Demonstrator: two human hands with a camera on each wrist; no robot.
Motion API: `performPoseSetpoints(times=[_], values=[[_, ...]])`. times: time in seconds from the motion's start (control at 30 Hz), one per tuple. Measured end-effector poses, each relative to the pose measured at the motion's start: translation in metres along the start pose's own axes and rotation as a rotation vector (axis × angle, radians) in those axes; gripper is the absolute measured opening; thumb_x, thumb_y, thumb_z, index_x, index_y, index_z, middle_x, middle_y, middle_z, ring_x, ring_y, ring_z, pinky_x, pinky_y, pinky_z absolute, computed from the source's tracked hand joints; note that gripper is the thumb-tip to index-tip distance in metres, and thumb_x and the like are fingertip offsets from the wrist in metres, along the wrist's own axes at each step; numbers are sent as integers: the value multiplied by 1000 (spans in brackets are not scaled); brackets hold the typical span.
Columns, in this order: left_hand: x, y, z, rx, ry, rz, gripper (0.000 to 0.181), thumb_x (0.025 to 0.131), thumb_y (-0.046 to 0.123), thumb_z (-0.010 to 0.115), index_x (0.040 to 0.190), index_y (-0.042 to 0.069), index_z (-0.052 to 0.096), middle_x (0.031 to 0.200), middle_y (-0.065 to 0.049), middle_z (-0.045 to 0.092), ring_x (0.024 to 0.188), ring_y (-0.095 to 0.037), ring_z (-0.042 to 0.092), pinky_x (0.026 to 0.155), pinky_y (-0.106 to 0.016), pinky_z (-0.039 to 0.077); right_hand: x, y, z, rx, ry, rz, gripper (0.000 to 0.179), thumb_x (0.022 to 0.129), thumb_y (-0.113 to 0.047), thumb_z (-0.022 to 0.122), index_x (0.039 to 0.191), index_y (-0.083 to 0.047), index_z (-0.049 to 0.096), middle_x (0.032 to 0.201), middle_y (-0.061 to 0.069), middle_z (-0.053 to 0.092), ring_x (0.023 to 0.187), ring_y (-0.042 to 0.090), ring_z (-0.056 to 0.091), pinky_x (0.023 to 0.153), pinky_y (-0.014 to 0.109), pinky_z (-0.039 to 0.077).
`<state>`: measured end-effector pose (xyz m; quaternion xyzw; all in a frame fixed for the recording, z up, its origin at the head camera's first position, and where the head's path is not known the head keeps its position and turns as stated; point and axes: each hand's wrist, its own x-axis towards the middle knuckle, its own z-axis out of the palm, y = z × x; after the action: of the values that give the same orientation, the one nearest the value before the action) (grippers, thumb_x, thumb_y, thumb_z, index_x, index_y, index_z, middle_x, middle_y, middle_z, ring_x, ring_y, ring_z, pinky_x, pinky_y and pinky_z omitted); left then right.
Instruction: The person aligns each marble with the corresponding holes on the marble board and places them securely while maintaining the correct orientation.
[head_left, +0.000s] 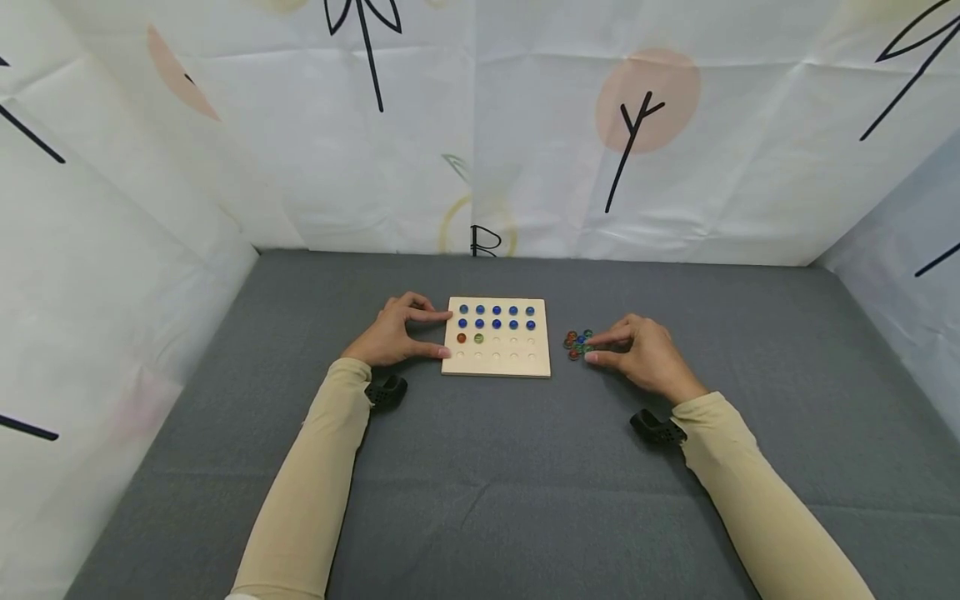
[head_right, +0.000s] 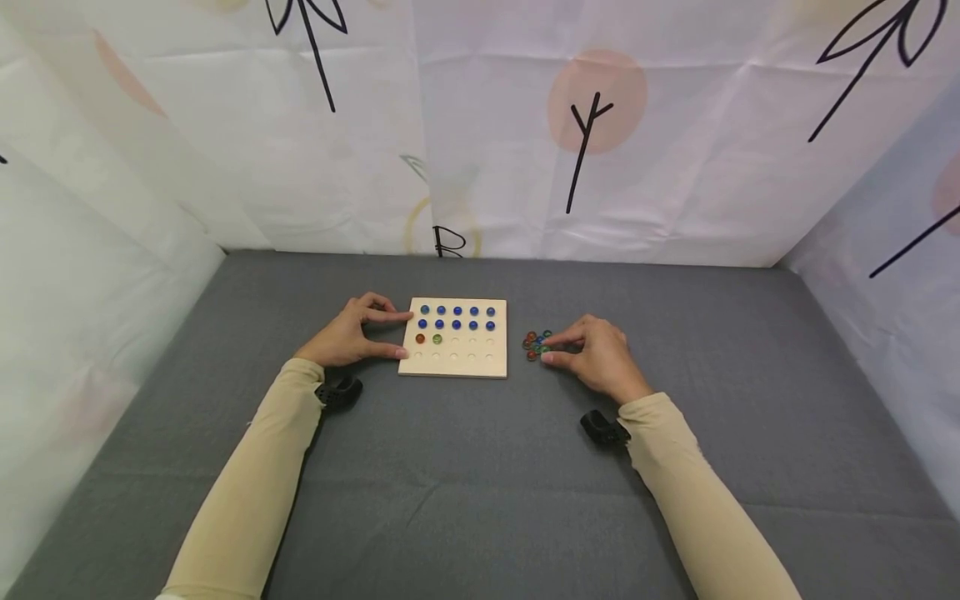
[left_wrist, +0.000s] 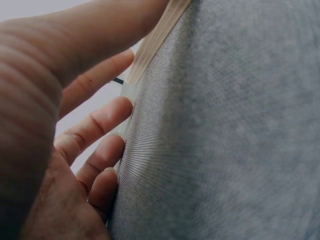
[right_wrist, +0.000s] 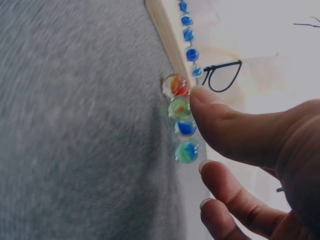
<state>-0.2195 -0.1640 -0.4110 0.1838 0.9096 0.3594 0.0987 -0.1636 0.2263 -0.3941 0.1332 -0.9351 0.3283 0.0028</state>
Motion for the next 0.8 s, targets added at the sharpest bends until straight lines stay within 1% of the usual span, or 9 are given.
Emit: performPoseSetpoints(times=[0.17, 0.4, 0.57, 0.67, 0.8], values=[[0, -1, 0, -3, -2, 5, 69, 78, 35, 91, 139, 19, 65, 136, -10, 47, 129, -33, 34, 109, -63, 28, 2, -6, 0, 1, 10, -2, 23, 86, -15, 84, 107, -6, 81, 99, 13, 63, 87, 28, 57, 67, 37, 43], [0, -2, 0, -3, -4, 12, 68, 78, 34, 91, 139, 19, 65, 136, -10, 47, 128, -34, 34, 109, -63, 27, 9, -19, 3, 20, 19, 3, 23, 85, -18, 85, 106, -8, 82, 100, 14, 64, 85, 26, 55, 67, 36, 41], [0, -1, 0, -10, -5, 10, 68, 78, 34, 91, 139, 19, 65, 135, -10, 47, 128, -34, 34, 109, -63, 28, 14, -30, 10, 16, 22, -16, 23, 85, -17, 84, 106, -8, 82, 98, 13, 63, 85, 25, 55, 68, 37, 43], [0, 0, -1, -11, -5, 13, 68, 78, 34, 91, 139, 19, 65, 135, -10, 47, 127, -33, 34, 108, -63, 29, 17, -37, 15, 30, 21, -25, 22, 86, -17, 84, 106, -8, 82, 97, 12, 62, 83, 25, 53, 67, 37, 43], [0, 0, -1, -12, -4, 14, 67, 78, 33, 91, 138, 19, 66, 134, -9, 47, 125, -33, 35, 108, -62, 29, 22, -45, 22, 54, 30, -57, 21, 86, -15, 84, 105, -6, 82, 96, 14, 63, 81, 24, 52, 66, 36, 41]])
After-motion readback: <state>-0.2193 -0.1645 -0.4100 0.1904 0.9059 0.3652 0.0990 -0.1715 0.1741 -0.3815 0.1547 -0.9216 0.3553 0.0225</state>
